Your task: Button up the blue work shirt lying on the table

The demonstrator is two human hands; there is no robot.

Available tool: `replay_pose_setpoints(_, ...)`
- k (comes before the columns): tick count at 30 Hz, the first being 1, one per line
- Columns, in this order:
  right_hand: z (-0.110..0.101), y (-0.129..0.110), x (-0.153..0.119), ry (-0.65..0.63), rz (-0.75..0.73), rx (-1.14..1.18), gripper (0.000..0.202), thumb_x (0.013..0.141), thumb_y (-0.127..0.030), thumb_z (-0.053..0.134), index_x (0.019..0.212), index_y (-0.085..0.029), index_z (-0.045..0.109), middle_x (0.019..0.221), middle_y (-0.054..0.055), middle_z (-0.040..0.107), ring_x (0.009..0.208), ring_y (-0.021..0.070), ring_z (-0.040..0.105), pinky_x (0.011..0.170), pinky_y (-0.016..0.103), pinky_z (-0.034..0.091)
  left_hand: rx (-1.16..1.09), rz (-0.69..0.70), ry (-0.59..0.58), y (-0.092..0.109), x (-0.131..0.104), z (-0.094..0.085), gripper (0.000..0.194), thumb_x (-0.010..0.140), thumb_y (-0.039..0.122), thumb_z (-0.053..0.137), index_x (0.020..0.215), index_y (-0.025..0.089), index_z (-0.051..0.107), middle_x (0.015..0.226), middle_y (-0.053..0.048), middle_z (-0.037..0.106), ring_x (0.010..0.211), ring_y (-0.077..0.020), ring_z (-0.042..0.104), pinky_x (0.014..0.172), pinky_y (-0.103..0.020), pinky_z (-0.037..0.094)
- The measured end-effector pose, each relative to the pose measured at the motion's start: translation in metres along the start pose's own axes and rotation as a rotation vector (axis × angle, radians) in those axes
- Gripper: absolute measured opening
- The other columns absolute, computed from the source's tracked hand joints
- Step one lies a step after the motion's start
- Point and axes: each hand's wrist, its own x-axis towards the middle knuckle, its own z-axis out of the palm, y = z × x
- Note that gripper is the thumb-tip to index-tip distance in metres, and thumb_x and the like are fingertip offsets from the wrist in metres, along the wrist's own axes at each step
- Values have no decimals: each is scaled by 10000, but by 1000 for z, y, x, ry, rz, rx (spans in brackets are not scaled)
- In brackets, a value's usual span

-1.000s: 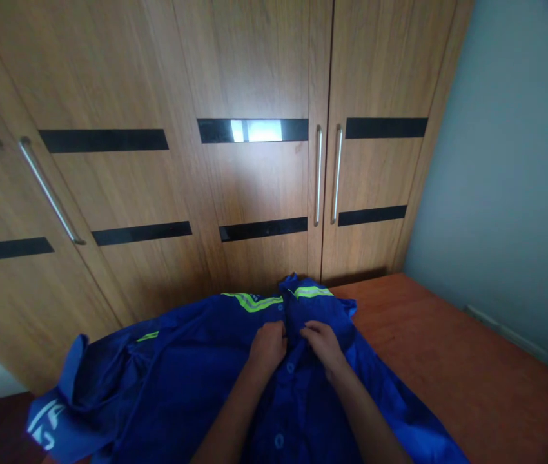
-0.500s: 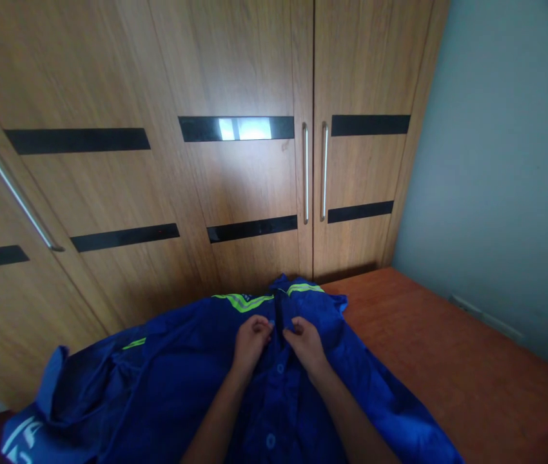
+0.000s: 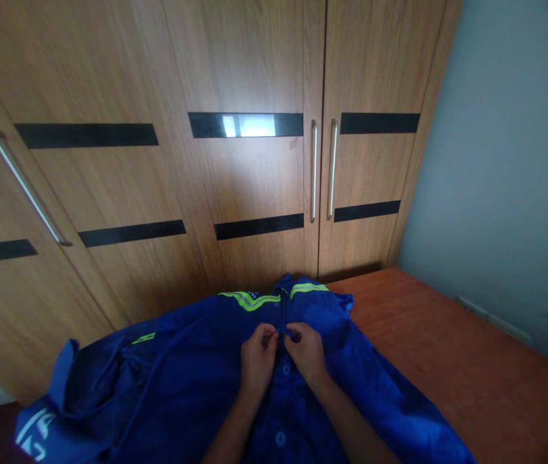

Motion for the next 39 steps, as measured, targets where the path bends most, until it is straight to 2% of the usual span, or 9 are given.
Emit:
replay_pose_setpoints(7,-1,-1,-1,-53,47,55,255,701,-304,556,818,-163,734,666,31,650,623,185,583,614,292,443,84,89,-32,6,-6,-2,139,830,265,497,793,233,626,753,-3,678,708,-176,645,677,-257,452)
replay_pose_setpoints(13,-2,-5,-2,-203,79,158,302,708,-336,595,920,-147,697,625,-4,619,589,157,565,576,265,447,128,85,19,7,-5,-3,140,808,200,500,806,244,632,754,-13,668,706,-187,629,685,-274,434)
replay_pose_setpoints(19,1,-8,-8,-343,88,199,429,855,-371,374,1127,-121,593,523,-28,587,460,143,556,483,244,434,25,17,20,3,-1,-6,126,807,229,507,782,238,630,743,-10,690,728,-187,664,687,-263,465)
replay_pose_setpoints(21,-2,-7,-6,-345,75,160,409,877,-372,348,1103,-142,599,488,-42,556,428,142,537,460,235,402,-29,-7,-1,1,0,-5,117,800,248,525,769,229,636,745,-12,701,725,-185,671,683,-258,475)
replay_pose_setpoints(24,-10,-7,-4,-323,25,36,283,851,-310,451,1034,-194,634,503,-35,576,473,153,564,506,237,375,-108,-37,-43,0,0,-3,115,786,263,551,769,217,655,761,-15,714,734,-184,675,689,-256,486)
replay_pose_setpoints(27,-15,-12,-5,-263,-86,-344,238,858,-230,479,1034,-242,638,672,22,685,625,188,646,570,250,362,-183,-72,-66,0,1,0,138,781,321,588,780,204,662,755,-21,714,739,-187,673,690,-260,491)
replay_pose_setpoints(30,-13,-21,-10,-275,-163,-642,213,889,-212,474,1043,-257,614,768,40,722,685,203,679,562,248,343,-250,-132,-31,-1,2,3,201,737,389,653,737,189,634,690,-16,687,694,-186,658,647,-255,484)
replay_pose_setpoints(34,-8,-27,-13,-289,-159,-690,172,903,-248,495,1043,-250,595,758,28,725,682,189,683,545,238,327,-353,-225,9,-3,3,5,297,677,463,697,712,180,618,637,-5,658,641,-169,632,591,-237,456)
replay_pose_setpoints(39,-10,-23,-11,-267,-109,-521,169,894,-272,507,1032,-267,604,661,-26,690,636,158,658,556,227,324,-469,-325,-18,-2,2,0,325,641,470,707,743,165,657,644,-9,669,592,-139,600,554,-219,421)
